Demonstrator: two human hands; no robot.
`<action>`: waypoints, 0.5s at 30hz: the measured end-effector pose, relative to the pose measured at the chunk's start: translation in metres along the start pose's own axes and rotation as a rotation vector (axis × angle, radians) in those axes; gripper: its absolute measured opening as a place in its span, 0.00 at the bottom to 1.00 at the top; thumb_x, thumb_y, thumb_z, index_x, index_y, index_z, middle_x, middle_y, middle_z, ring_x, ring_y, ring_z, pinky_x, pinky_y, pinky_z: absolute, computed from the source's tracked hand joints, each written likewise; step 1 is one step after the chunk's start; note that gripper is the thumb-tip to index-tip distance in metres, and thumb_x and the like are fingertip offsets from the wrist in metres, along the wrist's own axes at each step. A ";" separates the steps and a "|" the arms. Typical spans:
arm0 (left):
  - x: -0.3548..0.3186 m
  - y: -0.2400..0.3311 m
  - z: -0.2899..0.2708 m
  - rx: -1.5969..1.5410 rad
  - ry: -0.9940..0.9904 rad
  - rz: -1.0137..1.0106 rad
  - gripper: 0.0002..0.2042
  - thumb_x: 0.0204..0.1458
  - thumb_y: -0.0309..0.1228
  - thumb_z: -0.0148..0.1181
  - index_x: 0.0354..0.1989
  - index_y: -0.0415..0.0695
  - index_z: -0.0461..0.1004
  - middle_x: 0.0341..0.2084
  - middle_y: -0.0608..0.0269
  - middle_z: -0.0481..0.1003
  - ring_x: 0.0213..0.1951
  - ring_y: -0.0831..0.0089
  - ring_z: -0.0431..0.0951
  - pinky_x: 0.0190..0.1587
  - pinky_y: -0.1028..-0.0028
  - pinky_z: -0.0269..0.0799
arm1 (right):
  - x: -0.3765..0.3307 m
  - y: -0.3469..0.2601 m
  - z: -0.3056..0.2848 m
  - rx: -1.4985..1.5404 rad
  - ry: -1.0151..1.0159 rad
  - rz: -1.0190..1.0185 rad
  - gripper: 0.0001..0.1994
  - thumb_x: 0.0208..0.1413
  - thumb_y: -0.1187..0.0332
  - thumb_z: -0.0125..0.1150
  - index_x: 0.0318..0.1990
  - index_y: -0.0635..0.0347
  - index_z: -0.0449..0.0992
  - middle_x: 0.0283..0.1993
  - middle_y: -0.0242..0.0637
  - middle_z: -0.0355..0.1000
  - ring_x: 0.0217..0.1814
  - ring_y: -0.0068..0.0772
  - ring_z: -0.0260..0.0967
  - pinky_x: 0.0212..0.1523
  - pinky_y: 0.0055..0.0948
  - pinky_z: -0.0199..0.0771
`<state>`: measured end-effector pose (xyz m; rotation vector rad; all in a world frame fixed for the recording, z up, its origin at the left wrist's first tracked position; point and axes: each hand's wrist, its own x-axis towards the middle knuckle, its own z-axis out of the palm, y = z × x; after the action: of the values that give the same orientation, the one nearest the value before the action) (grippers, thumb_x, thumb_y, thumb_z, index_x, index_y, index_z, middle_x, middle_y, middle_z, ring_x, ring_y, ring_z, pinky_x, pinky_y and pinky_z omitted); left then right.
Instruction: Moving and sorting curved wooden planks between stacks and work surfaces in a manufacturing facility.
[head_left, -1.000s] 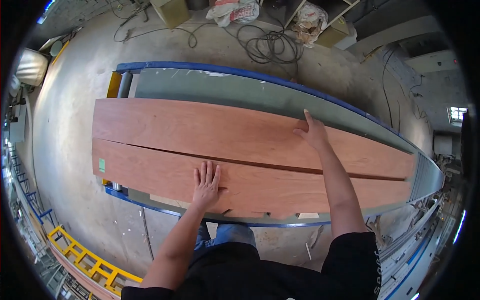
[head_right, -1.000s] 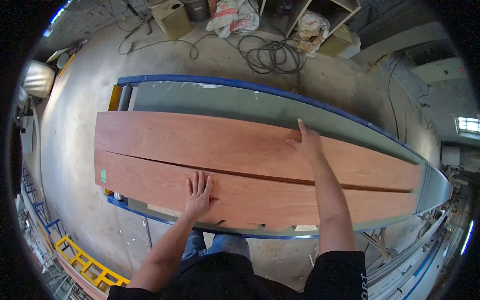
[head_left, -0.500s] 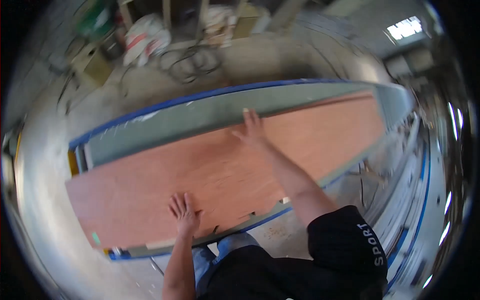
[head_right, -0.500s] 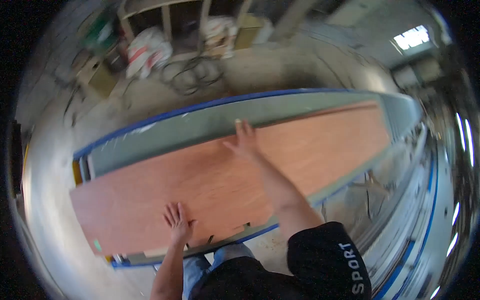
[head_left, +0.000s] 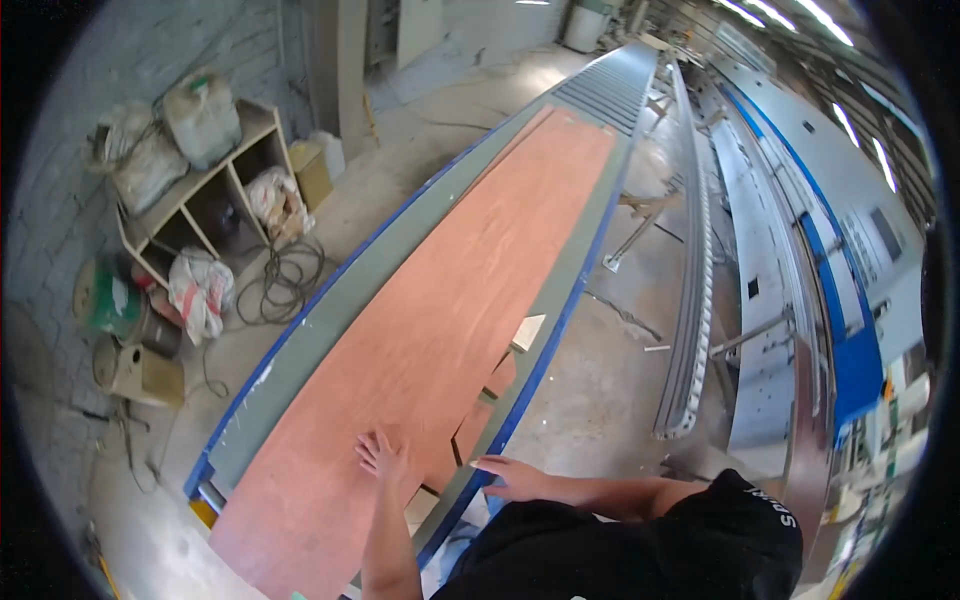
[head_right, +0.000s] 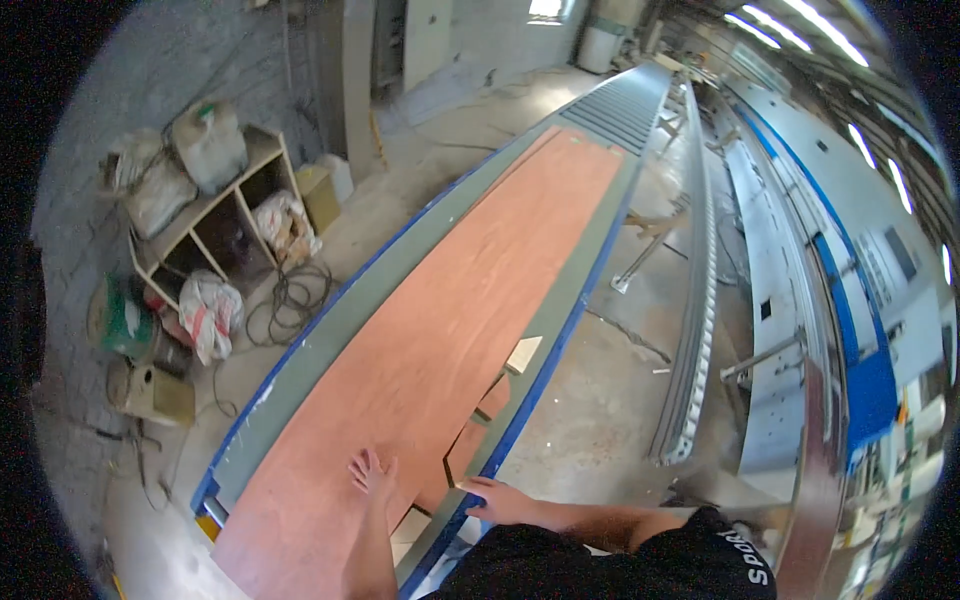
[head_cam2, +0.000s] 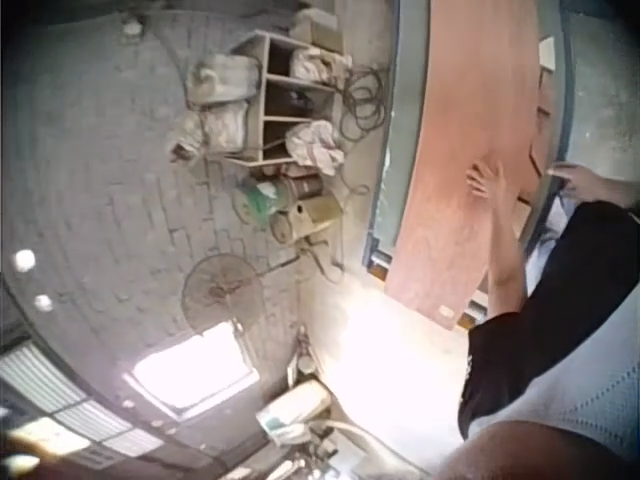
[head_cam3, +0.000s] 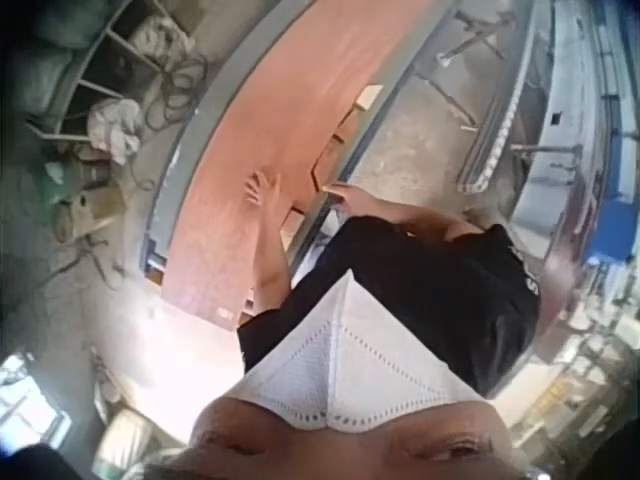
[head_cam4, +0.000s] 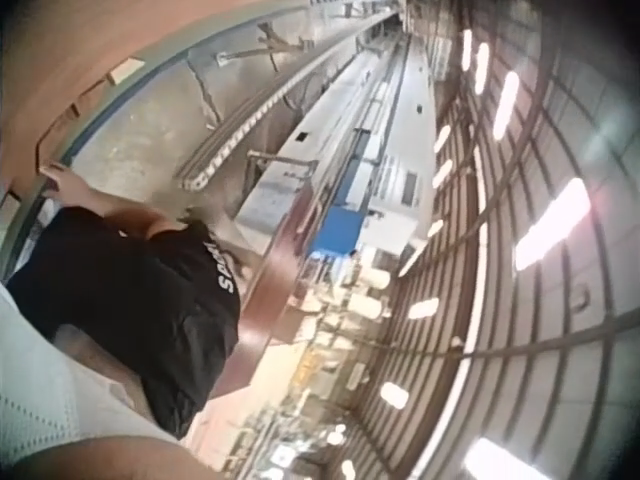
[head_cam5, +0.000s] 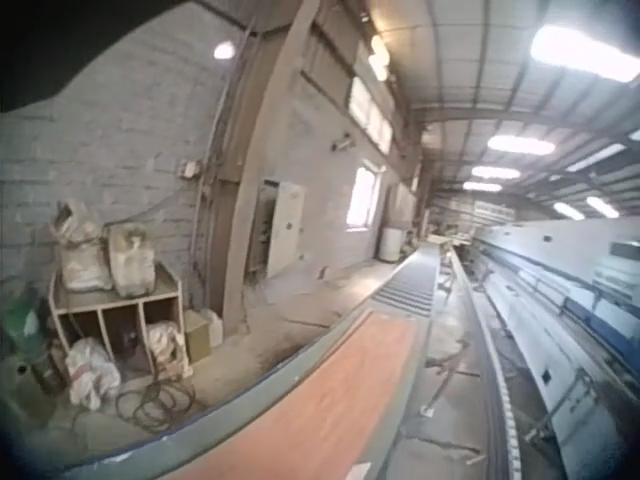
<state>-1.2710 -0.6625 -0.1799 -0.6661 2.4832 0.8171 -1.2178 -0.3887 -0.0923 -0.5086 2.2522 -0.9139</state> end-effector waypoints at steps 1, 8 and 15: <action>-0.014 0.006 -0.008 0.019 0.010 0.044 0.42 0.57 0.52 0.53 0.71 0.38 0.42 0.71 0.41 0.39 0.72 0.44 0.35 0.68 0.43 0.35 | -0.020 -0.002 0.003 0.006 0.049 0.000 0.33 0.58 0.54 0.59 0.68 0.52 0.57 0.69 0.52 0.56 0.66 0.49 0.61 0.62 0.37 0.67; -0.178 0.061 0.007 -1.142 -0.745 0.334 0.15 0.64 0.39 0.50 0.47 0.39 0.72 0.40 0.55 0.78 0.37 0.65 0.80 0.44 0.67 0.76 | -0.126 -0.068 0.021 -0.097 0.500 -0.191 0.36 0.55 0.56 0.63 0.69 0.53 0.56 0.72 0.59 0.45 0.68 0.59 0.56 0.65 0.43 0.61; -0.289 0.099 0.023 -1.506 -1.157 0.181 0.11 0.64 0.36 0.49 0.46 0.43 0.70 0.37 0.57 0.76 0.40 0.64 0.78 0.46 0.63 0.75 | -0.228 -0.091 0.030 -0.079 0.801 -0.198 0.38 0.52 0.61 0.66 0.69 0.50 0.56 0.74 0.59 0.39 0.69 0.61 0.54 0.65 0.46 0.60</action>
<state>-1.0939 -0.4902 0.0007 -0.1663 0.6068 2.2462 -1.0241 -0.3377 0.0525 -0.4533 2.9989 -1.2987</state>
